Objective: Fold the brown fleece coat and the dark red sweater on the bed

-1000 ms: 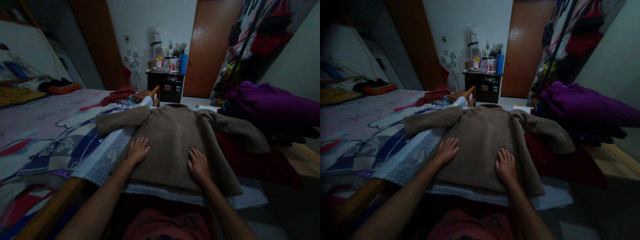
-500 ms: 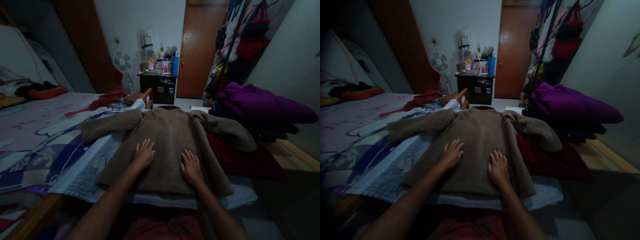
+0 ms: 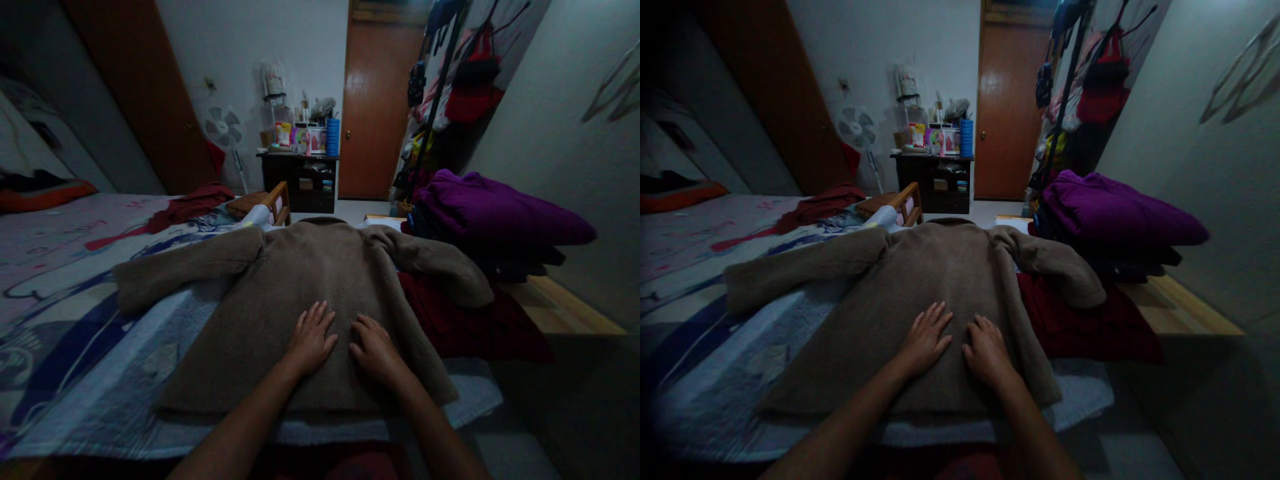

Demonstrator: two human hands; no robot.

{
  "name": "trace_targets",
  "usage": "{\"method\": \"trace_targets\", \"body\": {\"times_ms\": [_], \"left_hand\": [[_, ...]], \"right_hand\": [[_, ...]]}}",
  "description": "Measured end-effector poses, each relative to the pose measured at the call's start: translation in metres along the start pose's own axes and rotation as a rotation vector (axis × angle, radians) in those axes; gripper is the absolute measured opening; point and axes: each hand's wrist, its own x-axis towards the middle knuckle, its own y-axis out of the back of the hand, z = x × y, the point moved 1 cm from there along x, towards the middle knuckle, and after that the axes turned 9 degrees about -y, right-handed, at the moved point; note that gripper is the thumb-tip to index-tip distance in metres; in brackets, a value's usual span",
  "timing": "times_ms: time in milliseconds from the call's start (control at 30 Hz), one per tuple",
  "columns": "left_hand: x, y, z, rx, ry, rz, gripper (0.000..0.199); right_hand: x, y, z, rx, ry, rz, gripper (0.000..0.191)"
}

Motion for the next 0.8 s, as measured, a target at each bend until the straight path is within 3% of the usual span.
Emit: {"method": "trace_targets", "body": {"times_ms": [67, 167, 233, 300, 400, 467, 633, 800], "left_hand": [[0.0, 0.001, 0.0, 0.003, 0.004, -0.005, 0.054], [0.001, 0.0, 0.001, 0.005, 0.015, -0.022, 0.054], [0.001, -0.001, 0.001, 0.003, 0.02, -0.031, 0.054], [0.001, -0.001, 0.0, 0.002, 0.019, -0.031, 0.054], [0.001, -0.002, 0.0, 0.0, 0.01, -0.028, 0.054], [0.001, -0.002, 0.0, 0.001, 0.011, -0.028, 0.054], [0.001, -0.004, 0.001, 0.008, 0.023, -0.034, 0.055], [0.002, -0.001, 0.002, -0.024, 0.031, -0.056, 0.056]], "right_hand": [[-0.002, 0.029, 0.0, 0.061, 0.064, 0.013, 0.042], [0.002, 0.078, 0.01, 0.09, 0.143, 0.165, 0.042], [0.01, 0.106, 0.027, 0.02, 0.103, 0.295, 0.04], [0.021, 0.126, 0.048, -0.136, -0.066, 0.45, 0.039], [0.036, 0.139, 0.08, -0.329, -0.326, 0.584, 0.051], [0.043, 0.141, 0.095, -0.401, -0.42, 0.616, 0.059], [0.052, 0.147, 0.114, -0.428, -0.491, 0.565, 0.059], [0.063, 0.164, 0.105, -0.306, -0.496, 0.462, 0.049]]}}
